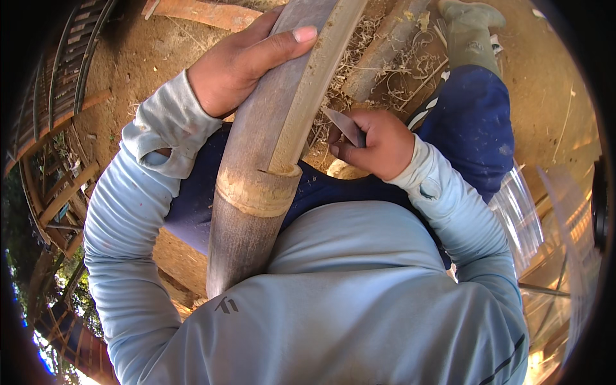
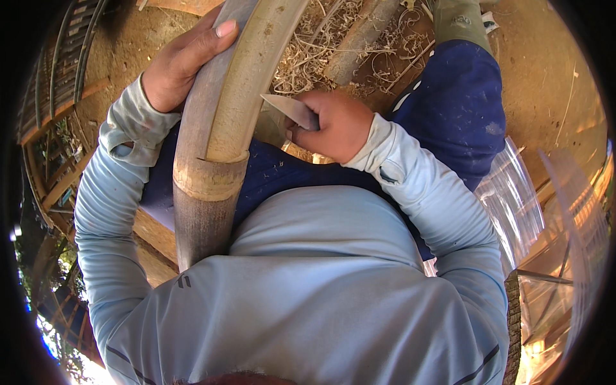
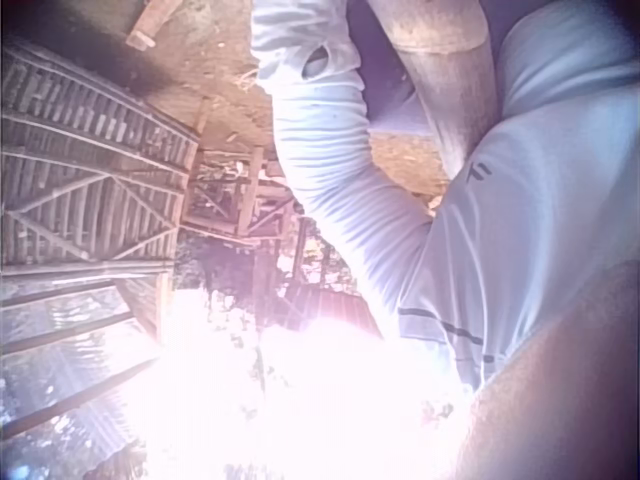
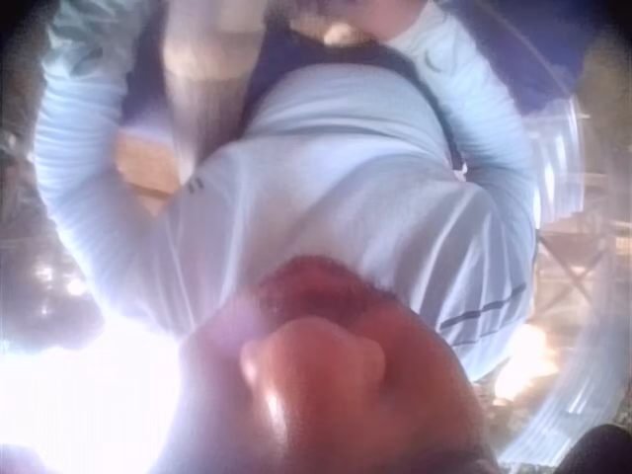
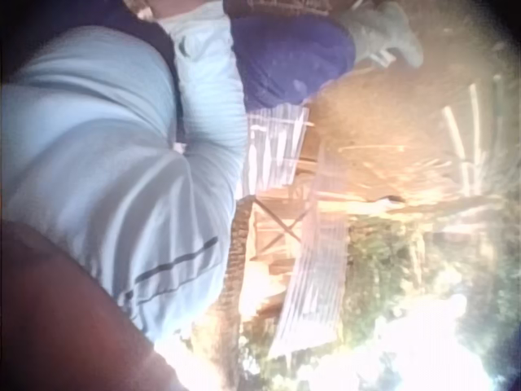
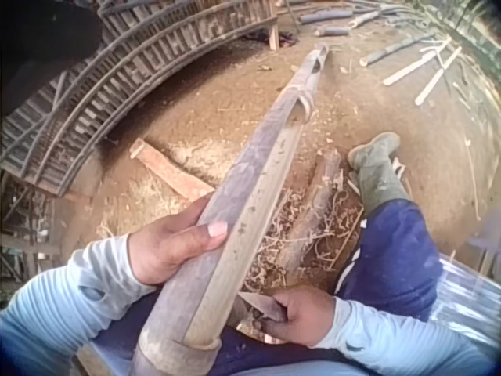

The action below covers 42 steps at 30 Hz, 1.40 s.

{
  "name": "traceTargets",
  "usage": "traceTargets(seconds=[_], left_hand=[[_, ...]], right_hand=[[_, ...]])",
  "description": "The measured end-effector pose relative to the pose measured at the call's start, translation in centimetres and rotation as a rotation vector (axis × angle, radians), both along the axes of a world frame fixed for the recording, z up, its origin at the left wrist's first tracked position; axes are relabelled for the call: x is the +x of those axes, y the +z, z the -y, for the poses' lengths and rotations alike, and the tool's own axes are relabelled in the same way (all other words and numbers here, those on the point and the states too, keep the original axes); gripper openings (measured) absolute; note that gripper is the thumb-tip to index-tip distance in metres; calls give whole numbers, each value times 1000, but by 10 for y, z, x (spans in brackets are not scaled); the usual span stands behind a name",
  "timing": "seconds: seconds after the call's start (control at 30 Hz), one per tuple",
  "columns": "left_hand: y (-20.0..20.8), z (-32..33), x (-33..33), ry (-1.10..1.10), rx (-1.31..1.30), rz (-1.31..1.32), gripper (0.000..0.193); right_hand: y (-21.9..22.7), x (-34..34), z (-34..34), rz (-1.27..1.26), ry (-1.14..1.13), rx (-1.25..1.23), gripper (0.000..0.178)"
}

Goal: The person holds a long bamboo pole between their legs and uses a small knife to carve and smooth its surface. They repeatedly scrape the bamboo, rotating it to work on different sections and removing thin shavings.

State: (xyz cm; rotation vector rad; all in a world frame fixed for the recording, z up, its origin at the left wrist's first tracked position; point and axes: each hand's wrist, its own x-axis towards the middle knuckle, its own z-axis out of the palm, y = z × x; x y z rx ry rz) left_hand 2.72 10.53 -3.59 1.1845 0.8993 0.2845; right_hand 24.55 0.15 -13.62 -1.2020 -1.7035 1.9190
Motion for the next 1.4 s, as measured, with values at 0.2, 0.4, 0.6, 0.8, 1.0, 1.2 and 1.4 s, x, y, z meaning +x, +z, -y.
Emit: traceTargets(seconds=[0.2, 0.4, 0.6, 0.8, 1.0, 1.2, 1.4], left_hand=[[-10, 2, -5, 27, 18, -54, 93], [-30, 7, -15, 72, 112, -139, 94], [-30, 6, -14, 56, 141, -152, 94], [-29, 7, -15, 70, 115, -133, 94], [-22, 5, -12, 59, 85, -144, 95], [-24, 5, -13, 65, 79, -146, 95], [-23, 8, -10, 70, 96, -116, 95]], right_hand=[[-12, 11, -11, 238, -291, 169, 45], [5, -12, -25, -178, -687, -174, 36], [7, -41, -28, -260, -706, -141, 33], [9, -46, -14, -303, -666, -256, 36], [-23, -54, 6, -276, -625, -110, 45], [-4, -13, -23, -136, -694, -191, 32], [-31, 10, -57, 191, -565, 275, 29]])
